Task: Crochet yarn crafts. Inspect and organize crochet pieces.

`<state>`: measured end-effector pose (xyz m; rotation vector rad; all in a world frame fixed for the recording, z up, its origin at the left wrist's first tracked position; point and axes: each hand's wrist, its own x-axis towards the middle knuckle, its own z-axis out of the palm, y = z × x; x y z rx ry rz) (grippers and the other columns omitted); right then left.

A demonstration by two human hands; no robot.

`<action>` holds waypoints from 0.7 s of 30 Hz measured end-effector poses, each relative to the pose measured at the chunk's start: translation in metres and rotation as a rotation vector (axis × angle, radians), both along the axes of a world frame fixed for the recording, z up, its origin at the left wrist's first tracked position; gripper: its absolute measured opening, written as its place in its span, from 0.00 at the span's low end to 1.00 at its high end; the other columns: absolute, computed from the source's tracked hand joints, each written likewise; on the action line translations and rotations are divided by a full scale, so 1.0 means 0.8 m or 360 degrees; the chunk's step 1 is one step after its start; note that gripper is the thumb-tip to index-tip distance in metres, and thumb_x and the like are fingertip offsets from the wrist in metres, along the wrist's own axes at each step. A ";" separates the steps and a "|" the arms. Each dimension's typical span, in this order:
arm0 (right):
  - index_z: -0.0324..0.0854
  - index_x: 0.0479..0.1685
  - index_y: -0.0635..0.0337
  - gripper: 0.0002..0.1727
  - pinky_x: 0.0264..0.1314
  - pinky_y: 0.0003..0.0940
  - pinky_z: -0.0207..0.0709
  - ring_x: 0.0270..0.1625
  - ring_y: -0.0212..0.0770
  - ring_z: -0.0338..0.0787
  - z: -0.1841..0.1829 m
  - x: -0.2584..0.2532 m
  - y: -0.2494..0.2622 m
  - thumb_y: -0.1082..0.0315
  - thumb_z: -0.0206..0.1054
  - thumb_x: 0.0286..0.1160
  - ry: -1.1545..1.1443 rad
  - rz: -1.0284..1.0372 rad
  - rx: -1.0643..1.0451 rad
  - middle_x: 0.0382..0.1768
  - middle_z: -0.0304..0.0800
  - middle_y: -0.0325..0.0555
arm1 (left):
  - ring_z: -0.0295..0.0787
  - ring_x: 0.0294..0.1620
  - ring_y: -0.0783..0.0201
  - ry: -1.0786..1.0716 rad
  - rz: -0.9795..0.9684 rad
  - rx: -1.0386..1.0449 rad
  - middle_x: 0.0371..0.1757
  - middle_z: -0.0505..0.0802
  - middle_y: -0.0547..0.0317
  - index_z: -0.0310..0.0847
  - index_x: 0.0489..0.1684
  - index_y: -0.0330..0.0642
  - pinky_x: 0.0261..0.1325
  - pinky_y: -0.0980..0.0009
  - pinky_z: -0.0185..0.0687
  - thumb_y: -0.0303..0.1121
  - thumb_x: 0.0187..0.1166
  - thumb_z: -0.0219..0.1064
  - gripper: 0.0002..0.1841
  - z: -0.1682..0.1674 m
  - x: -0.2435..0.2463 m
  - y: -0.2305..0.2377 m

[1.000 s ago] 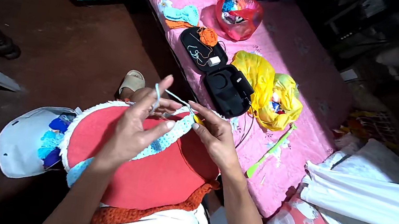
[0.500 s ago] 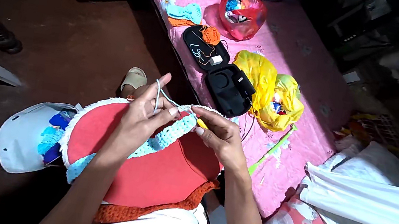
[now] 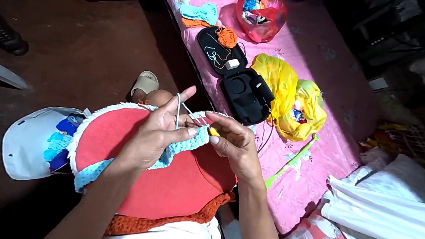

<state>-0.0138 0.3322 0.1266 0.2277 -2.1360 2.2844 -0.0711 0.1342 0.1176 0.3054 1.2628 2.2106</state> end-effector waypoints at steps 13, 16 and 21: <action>0.88 0.68 0.48 0.24 0.58 0.29 0.88 0.56 0.32 0.90 -0.006 -0.012 0.004 0.72 0.74 0.71 0.0396 0.0119 0.0006 0.62 0.89 0.39 | 0.90 0.40 0.73 0.0165 -0.0011 0.0009 0.48 0.93 0.56 0.59 0.89 0.39 0.48 0.76 0.88 0.11 0.67 0.64 0.42 0.007 0.004 0.014; 0.90 0.64 0.41 0.20 0.61 0.30 0.87 0.60 0.34 0.90 0.006 -0.016 0.002 0.65 0.76 0.72 0.0553 0.0206 0.0165 0.63 0.90 0.35 | 0.90 0.43 0.72 0.0310 0.0025 0.0069 0.50 0.93 0.49 0.59 0.86 0.29 0.52 0.74 0.88 0.06 0.64 0.65 0.41 0.010 0.004 0.017; 0.93 0.54 0.40 0.13 0.53 0.26 0.88 0.50 0.29 0.92 0.020 -0.024 -0.009 0.65 0.77 0.72 0.0647 0.0319 0.0259 0.50 0.94 0.29 | 0.83 0.33 0.79 0.0395 -0.0123 0.0431 0.43 0.89 0.54 0.71 0.74 0.23 0.40 0.82 0.82 0.06 0.66 0.63 0.30 0.000 -0.005 0.005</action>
